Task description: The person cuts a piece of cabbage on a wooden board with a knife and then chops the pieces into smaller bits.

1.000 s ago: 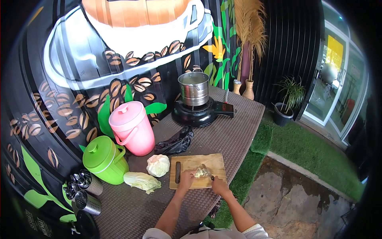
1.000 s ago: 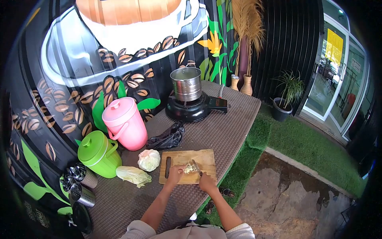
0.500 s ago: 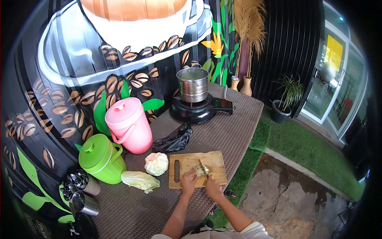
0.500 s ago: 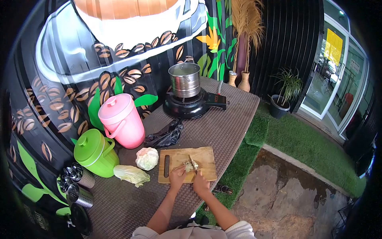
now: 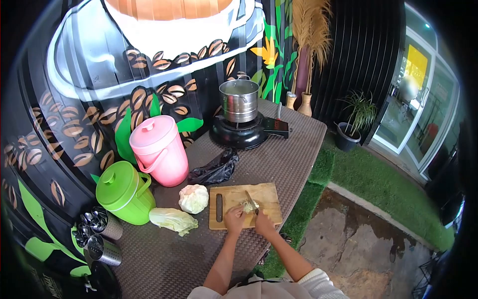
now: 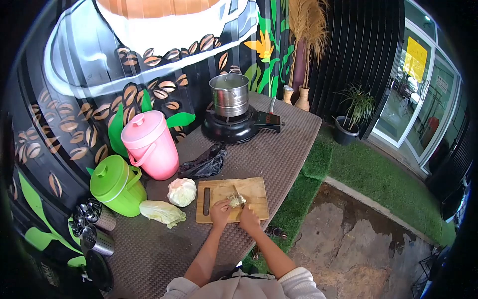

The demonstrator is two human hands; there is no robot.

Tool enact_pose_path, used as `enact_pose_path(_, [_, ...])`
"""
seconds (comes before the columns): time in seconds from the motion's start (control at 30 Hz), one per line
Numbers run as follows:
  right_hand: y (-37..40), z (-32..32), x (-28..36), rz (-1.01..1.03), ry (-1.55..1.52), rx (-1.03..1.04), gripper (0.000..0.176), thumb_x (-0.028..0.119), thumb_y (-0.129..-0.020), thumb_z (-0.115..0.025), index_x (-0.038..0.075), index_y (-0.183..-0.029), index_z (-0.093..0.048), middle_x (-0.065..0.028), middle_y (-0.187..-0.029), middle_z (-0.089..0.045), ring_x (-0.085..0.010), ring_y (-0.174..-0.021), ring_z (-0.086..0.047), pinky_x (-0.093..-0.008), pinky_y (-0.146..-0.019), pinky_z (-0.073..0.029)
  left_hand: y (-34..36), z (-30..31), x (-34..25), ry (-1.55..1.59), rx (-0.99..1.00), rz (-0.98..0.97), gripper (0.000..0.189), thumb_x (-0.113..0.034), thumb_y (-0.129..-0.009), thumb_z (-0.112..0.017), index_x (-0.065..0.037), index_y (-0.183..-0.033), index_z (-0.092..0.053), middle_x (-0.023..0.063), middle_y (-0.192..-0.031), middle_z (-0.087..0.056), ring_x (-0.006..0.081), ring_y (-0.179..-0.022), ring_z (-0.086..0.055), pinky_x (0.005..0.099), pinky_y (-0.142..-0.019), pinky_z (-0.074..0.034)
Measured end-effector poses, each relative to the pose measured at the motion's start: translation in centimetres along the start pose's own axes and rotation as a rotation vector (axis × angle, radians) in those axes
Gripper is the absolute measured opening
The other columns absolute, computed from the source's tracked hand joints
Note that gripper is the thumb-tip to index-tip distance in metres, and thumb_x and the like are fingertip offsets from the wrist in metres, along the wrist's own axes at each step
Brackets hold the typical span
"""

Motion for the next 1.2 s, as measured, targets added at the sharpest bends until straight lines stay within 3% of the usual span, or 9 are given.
enact_pose_path(0.07, [-0.6,1.2,0.2,0.005,-0.044,0.095,0.033,0.016,-0.089,-0.051,-0.003,-0.115,-0.043,-0.0341,-0.101,-0.063,-0.0493,-0.097,-0.061,-0.0544,-0.083,-0.050,-0.1,0.0,0.1,0.053,-0.001,-0.017,0.027,0.001,-0.074,-0.075,0.003,-0.101,-0.072,0.0146,-0.104,-0.069,0.0212,-0.087,-0.069,0.0283,-0.078,-0.058])
enact_pose_path(0.23, [1.1,-1.3,-0.8,-0.008,-0.022,0.037,0.035,0.020,-0.091,-0.049,-0.004,-0.116,-0.043,-0.0337,-0.100,-0.063,-0.0488,-0.094,-0.063,-0.0535,-0.083,-0.050,-0.1,-0.2,-0.7,0.029,-0.057,-0.030,0.027,-0.003,-0.073,-0.078,0.001,-0.099,-0.073,0.0141,-0.102,-0.069,0.0212,-0.088,-0.069,0.0280,-0.078,-0.058])
enact_pose_path(0.3, [1.8,-1.3,0.0,-0.134,-0.018,0.027,0.039,0.018,-0.090,-0.051,-0.005,-0.119,-0.041,-0.0325,-0.102,-0.063,-0.0475,-0.098,-0.063,-0.0539,-0.083,-0.051,0.0,-0.4,-1.0,-0.010,-0.071,-0.019,0.027,-0.004,-0.073,-0.078,0.002,-0.099,-0.073,0.0140,-0.102,-0.069,0.0211,-0.087,-0.069,0.0281,-0.078,-0.058])
enact_pose_path(0.67, [0.6,-0.9,-1.4,-0.046,0.009,0.133,0.042,0.012,-0.087,-0.055,-0.004,-0.123,-0.039,-0.0315,-0.108,-0.062,-0.0451,-0.104,-0.062,-0.0517,-0.086,-0.051,0.8,-0.7,-1.1,-0.073,-0.085,0.013,0.022,-0.010,-0.077,-0.077,0.000,-0.096,-0.073,0.0126,-0.101,-0.068,0.0238,-0.085,-0.069,0.0314,-0.076,-0.057])
enact_pose_path(0.73, [0.6,-2.2,-1.8,-0.030,0.028,0.122,0.043,0.012,-0.087,-0.055,-0.003,-0.124,-0.039,-0.0308,-0.108,-0.062,-0.0443,-0.104,-0.063,-0.0503,-0.086,-0.052,0.3,-0.4,-1.8,-0.130,-0.091,-0.019,0.021,-0.011,-0.077,-0.077,-0.001,-0.096,-0.074,0.0123,-0.100,-0.068,0.0237,-0.083,-0.069,0.0316,-0.076,-0.057])
enact_pose_path(0.8, [2.3,-2.0,-0.8,-0.035,0.064,-0.049,0.033,0.013,-0.091,-0.051,-0.004,-0.117,-0.040,-0.0358,-0.104,-0.061,-0.0463,-0.099,-0.063,-0.0535,-0.085,-0.051,-0.2,-0.2,-2.3,-0.109,-0.097,-0.013,0.021,-0.009,-0.077,-0.077,-0.001,-0.095,-0.074,0.0126,-0.099,-0.068,0.0236,-0.083,-0.069,0.0310,-0.075,-0.057])
enact_pose_path(1.0, [-1.2,-0.7,-0.7,-0.026,0.072,0.075,0.034,0.019,-0.093,-0.048,-0.003,-0.119,-0.044,-0.0309,-0.101,-0.064,-0.0465,-0.096,-0.064,-0.0540,-0.083,-0.051,0.0,0.0,-0.8,-0.028,-0.042,-0.036,0.023,-0.005,-0.076,-0.076,0.000,-0.098,-0.073,0.0132,-0.102,-0.067,0.0231,-0.080,-0.069,0.0294,-0.072,-0.058])
enact_pose_path(1.1, [-2.3,0.9,-1.0,-0.009,0.005,0.112,0.035,0.023,-0.094,-0.048,-0.003,-0.117,-0.047,-0.0301,-0.104,-0.064,-0.0481,-0.096,-0.063,-0.0543,-0.083,-0.050,-1.1,0.0,-0.5,0.102,-0.017,0.051,0.030,-0.010,-0.075,-0.078,0.000,-0.102,-0.072,0.0131,-0.109,-0.065,0.0259,-0.087,-0.068,0.0318,-0.075,-0.058])
enact_pose_path(1.2, [-0.4,2.4,-0.1,-0.093,-0.077,0.232,0.042,0.030,-0.095,-0.045,-0.002,-0.123,-0.047,-0.0304,-0.112,-0.062,-0.0456,-0.106,-0.061,-0.0528,-0.090,-0.048,-1.1,-0.1,-0.3,-0.161,0.003,-0.018,0.035,-0.015,-0.075,-0.078,-0.002,-0.107,-0.071,0.0103,-0.114,-0.063,0.0280,-0.101,-0.061,0.0353,-0.085,-0.054])
Point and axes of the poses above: each hand's wrist, its own y-axis away from the middle knuckle, its own z-axis out of the back of the hand, x = y × z, the point moved 2 cm from there along -y, towards the middle knuckle
